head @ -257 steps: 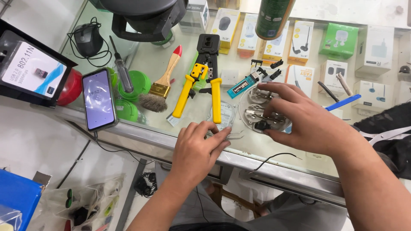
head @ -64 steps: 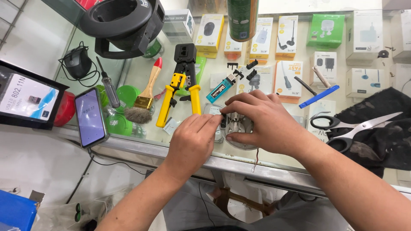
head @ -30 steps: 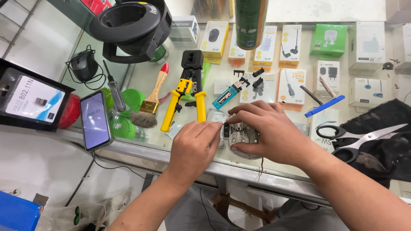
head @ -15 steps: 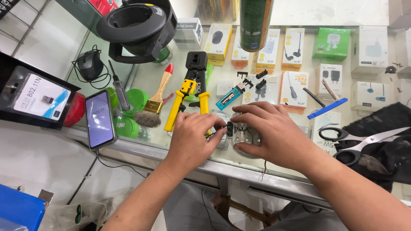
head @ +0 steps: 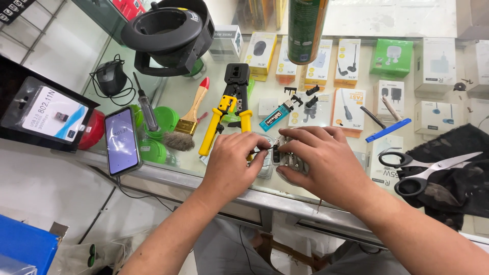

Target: Preparing and crimping wire terminals onto electrical wires using a crimping tool and a lighter for heat shrink tubing.

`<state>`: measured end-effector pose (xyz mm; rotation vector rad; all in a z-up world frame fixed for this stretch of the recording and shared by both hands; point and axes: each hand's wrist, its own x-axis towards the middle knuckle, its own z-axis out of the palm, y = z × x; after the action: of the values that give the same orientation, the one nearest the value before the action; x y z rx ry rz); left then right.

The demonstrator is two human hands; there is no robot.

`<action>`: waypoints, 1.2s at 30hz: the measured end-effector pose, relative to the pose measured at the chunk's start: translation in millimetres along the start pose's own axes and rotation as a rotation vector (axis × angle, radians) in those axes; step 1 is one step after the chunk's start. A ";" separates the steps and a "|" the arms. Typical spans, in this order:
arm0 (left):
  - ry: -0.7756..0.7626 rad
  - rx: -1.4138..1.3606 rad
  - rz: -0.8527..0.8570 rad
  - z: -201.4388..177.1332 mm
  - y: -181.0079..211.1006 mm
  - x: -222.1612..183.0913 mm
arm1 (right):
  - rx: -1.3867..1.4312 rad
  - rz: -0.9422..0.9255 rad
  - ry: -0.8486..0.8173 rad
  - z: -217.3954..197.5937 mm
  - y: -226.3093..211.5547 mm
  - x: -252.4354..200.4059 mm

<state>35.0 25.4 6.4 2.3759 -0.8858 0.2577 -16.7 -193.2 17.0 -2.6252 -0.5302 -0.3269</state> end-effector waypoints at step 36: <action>-0.935 -0.051 -0.095 -54.2 13.9 84.7 | 0.024 -0.039 -0.073 -0.7 2.5 -2.5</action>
<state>91.6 3.3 87.8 2.4493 -1.1264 -0.9751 -18.0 -196.3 15.9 -2.6144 -0.6068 -0.2359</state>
